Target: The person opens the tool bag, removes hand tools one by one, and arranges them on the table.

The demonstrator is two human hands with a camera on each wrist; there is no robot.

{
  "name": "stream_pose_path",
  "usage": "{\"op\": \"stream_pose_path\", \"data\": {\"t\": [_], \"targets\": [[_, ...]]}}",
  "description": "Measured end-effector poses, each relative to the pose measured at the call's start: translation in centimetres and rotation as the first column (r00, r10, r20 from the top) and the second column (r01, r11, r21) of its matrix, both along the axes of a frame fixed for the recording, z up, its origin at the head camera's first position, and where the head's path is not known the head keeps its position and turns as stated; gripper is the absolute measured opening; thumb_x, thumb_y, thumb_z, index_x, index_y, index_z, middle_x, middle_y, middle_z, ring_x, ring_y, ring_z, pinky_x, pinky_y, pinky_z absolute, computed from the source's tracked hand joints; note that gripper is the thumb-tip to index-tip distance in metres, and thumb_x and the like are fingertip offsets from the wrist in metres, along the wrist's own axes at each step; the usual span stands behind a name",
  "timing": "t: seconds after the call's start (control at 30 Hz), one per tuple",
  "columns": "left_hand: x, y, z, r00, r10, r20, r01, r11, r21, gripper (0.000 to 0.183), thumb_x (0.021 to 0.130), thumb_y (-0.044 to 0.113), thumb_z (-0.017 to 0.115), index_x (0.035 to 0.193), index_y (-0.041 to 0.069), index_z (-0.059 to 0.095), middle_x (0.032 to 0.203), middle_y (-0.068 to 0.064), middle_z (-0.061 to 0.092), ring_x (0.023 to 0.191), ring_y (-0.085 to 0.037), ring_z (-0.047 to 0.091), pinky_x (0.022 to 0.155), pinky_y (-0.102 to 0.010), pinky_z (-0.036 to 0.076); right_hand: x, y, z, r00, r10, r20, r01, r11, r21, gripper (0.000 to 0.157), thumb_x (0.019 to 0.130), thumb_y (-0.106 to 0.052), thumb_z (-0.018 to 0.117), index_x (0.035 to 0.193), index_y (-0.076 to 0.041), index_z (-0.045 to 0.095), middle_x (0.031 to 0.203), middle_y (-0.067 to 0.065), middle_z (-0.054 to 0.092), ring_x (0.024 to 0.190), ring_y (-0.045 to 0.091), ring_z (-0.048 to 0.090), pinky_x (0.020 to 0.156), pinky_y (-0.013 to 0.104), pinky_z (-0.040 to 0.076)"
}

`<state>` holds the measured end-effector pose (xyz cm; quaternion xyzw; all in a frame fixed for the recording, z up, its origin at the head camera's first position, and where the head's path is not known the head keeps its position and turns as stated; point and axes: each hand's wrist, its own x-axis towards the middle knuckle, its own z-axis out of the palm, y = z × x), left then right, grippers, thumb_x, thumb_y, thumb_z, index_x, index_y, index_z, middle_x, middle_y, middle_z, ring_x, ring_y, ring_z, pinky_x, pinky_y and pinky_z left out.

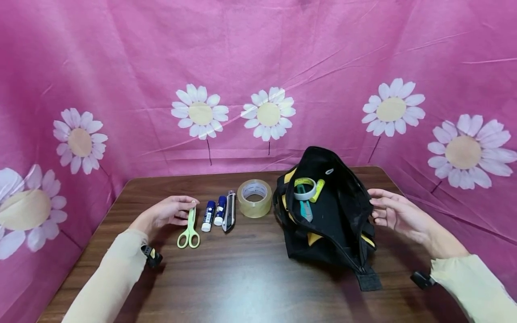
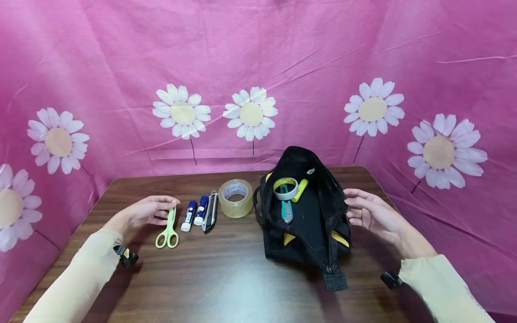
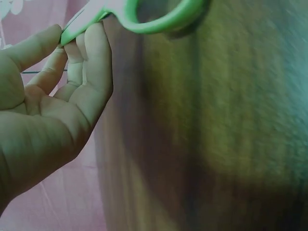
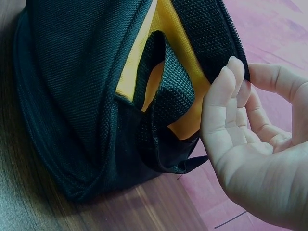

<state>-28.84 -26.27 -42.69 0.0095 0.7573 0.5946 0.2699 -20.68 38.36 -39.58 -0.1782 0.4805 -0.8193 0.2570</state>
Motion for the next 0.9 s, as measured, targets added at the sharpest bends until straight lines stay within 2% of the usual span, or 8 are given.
{"op": "stream_pose_path", "data": {"t": [0.2,0.33,0.47,0.73,0.9], "targets": [[-0.1,-0.4,-1.2,1.000,0.022,0.020,-0.022,1.000,-0.003,0.046,0.105,0.022,0.059,0.140,-0.007,0.049,0.096,-0.001,0.063,0.084,-0.015,0.064,0.077,-0.033,0.059,-0.1,0.0,-0.1,1.000,0.001,0.005,-0.001,1.000,-0.004,0.049,0.109,0.002,0.020,0.129,-0.012,0.063,0.111,0.005,0.070,0.090,0.019,0.070,0.085,0.034,0.059],[-0.4,-0.3,-1.7,0.999,0.050,0.017,-0.050,0.998,0.024,0.049,0.103,0.013,0.059,0.144,-0.009,0.042,0.092,0.001,0.064,0.084,-0.014,0.064,0.078,-0.034,0.060,0.1,0.3,-0.1,1.000,-0.007,0.014,0.007,1.000,0.007,0.049,0.110,0.001,0.020,0.128,-0.012,0.064,0.110,0.003,0.070,0.090,0.019,0.070,0.084,0.033,0.059],[-0.4,-0.4,-2.0,0.998,0.056,-0.010,-0.055,0.998,0.013,0.054,0.101,0.006,0.057,0.148,-0.011,0.035,0.098,-0.002,0.066,0.089,-0.015,0.064,0.082,-0.035,0.060,0.3,0.3,-0.2,1.000,-0.018,0.010,0.018,1.000,0.018,0.048,0.110,0.001,0.021,0.129,-0.013,0.063,0.109,0.003,0.070,0.090,0.018,0.070,0.084,0.033,0.060],[0.4,0.2,-2.3,0.996,0.064,-0.069,-0.067,0.997,-0.036,0.050,0.100,0.005,0.058,0.144,-0.011,0.039,0.106,-0.008,0.065,0.093,-0.015,0.062,0.079,-0.033,0.060,0.5,0.2,-0.1,0.999,-0.033,0.015,0.033,0.999,0.028,0.047,0.110,0.001,0.023,0.128,-0.013,0.064,0.108,0.002,0.069,0.090,0.018,0.070,0.083,0.033,0.060],[0.7,0.7,-2.4,0.993,0.067,-0.101,-0.073,0.996,-0.054,0.049,0.099,0.005,0.059,0.141,-0.011,0.041,0.102,-0.006,0.062,0.090,-0.017,0.060,0.075,-0.032,0.060,0.2,0.2,-0.1,1.000,-0.025,0.007,0.025,0.999,0.027,0.048,0.110,0.000,0.022,0.129,-0.013,0.064,0.110,0.002,0.070,0.091,0.019,0.069,0.085,0.034,0.059]]}}
